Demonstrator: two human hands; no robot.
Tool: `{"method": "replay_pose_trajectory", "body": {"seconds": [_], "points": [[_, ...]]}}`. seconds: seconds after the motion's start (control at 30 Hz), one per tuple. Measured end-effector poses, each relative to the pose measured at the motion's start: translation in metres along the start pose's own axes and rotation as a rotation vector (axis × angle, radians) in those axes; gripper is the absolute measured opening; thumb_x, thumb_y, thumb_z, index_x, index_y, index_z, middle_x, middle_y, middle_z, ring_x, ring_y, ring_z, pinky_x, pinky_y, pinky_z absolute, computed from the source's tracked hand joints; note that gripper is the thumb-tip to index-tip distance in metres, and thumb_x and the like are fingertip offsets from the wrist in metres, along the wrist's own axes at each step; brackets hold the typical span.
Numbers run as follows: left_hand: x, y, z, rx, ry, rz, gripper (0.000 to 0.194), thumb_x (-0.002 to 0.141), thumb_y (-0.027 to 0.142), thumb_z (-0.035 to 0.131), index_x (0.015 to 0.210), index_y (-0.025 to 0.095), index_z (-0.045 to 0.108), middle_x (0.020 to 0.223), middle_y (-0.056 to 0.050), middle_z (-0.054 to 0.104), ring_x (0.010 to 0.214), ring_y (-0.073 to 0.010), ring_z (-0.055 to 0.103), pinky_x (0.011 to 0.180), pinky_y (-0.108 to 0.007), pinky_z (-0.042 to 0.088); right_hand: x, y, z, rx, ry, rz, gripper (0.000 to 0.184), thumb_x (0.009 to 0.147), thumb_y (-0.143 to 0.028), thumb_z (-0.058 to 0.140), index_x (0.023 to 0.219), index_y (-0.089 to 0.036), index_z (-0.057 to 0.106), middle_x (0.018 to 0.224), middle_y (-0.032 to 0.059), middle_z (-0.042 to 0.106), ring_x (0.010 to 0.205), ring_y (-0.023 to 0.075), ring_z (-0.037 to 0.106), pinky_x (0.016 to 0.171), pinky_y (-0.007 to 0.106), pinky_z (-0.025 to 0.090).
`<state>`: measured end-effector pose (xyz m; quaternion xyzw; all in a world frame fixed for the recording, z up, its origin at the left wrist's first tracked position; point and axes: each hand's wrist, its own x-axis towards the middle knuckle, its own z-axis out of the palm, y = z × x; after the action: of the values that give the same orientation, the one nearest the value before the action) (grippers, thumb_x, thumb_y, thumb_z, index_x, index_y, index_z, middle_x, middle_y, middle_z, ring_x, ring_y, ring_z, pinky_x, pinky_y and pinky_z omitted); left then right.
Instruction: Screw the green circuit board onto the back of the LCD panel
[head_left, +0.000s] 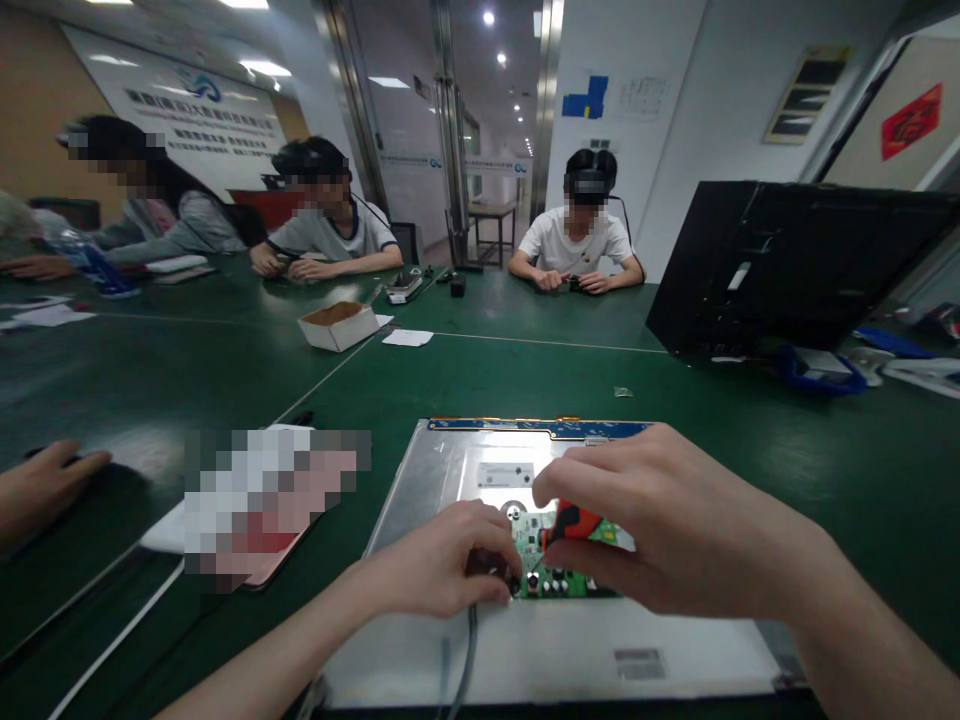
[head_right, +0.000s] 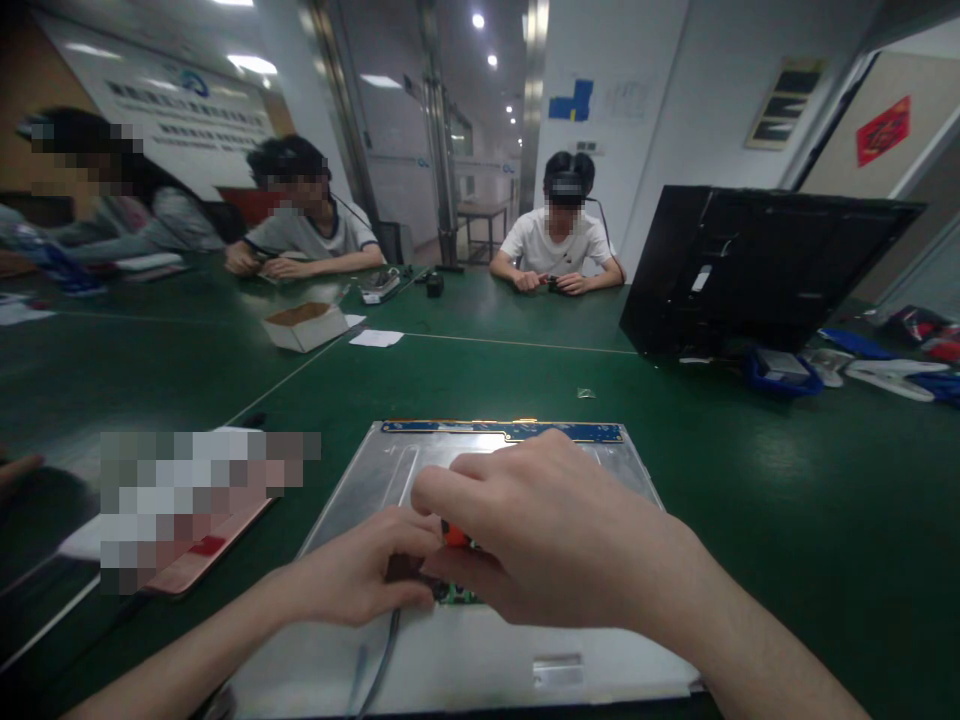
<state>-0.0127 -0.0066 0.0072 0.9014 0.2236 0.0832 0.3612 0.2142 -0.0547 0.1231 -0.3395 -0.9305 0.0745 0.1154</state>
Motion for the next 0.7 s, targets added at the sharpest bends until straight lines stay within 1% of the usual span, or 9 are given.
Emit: {"method": "replay_pose_trajectory", "body": {"seconds": [0.1, 0.27, 0.43, 0.57, 0.7], "points": [[0.0007, 0.0006, 0.0, -0.007, 0.008, 0.015, 0.004, 0.08, 0.015, 0.068, 0.08, 0.019, 0.067, 0.08, 0.001, 0.06, 0.078, -0.0162, 0.056, 0.066, -0.025, 0.039, 0.0001, -0.0004, 0.0003, 0.005, -0.006, 0.0, 0.01, 0.088, -0.025, 0.06, 0.095, -0.023, 0.053, 0.085, -0.0037, 0.064, 0.067, 0.011, 0.052, 0.054, 0.027, 0.023], [0.0024, 0.0023, 0.0024, -0.01, 0.01, 0.003, 0.008, 0.079, 0.012, 0.067, 0.078, 0.02, 0.066, 0.083, 0.002, 0.061, 0.083, -0.0165, 0.056, 0.072, -0.026, 0.041, -0.0003, -0.0013, 0.0009, 0.007, 0.006, 0.0, 0.009, 0.088, -0.025, 0.061, 0.092, -0.023, 0.053, 0.082, -0.004, 0.064, 0.067, 0.011, 0.051, 0.054, 0.026, 0.023], [0.0039, 0.0038, 0.0043, -0.012, 0.031, 0.017, 0.009, 0.078, 0.011, 0.068, 0.075, 0.019, 0.066, 0.082, 0.002, 0.062, 0.079, -0.0159, 0.056, 0.075, -0.028, 0.042, 0.0008, -0.0015, 0.001, -0.002, -0.002, -0.005, 0.009, 0.088, -0.025, 0.06, 0.092, -0.023, 0.053, 0.083, -0.0042, 0.063, 0.066, 0.011, 0.05, 0.053, 0.026, 0.023], [0.0042, 0.0032, 0.006, 0.0, 0.059, 0.029, 0.008, 0.077, 0.013, 0.071, 0.077, 0.02, 0.066, 0.084, 0.002, 0.063, 0.076, -0.0153, 0.054, 0.076, -0.029, 0.042, 0.0024, -0.0026, 0.001, -0.011, -0.027, -0.015, 0.008, 0.089, -0.026, 0.059, 0.092, -0.022, 0.053, 0.083, -0.0046, 0.063, 0.066, 0.0108, 0.049, 0.053, 0.026, 0.023], [0.0038, 0.002, 0.0072, 0.012, 0.053, 0.017, 0.008, 0.078, 0.014, 0.07, 0.078, 0.02, 0.065, 0.084, 0.002, 0.062, 0.076, -0.0151, 0.053, 0.074, -0.028, 0.042, 0.0028, -0.0037, 0.0009, -0.013, -0.043, -0.012, 0.007, 0.089, -0.026, 0.058, 0.091, -0.022, 0.052, 0.082, -0.0041, 0.063, 0.066, 0.0109, 0.05, 0.053, 0.026, 0.023]]}}
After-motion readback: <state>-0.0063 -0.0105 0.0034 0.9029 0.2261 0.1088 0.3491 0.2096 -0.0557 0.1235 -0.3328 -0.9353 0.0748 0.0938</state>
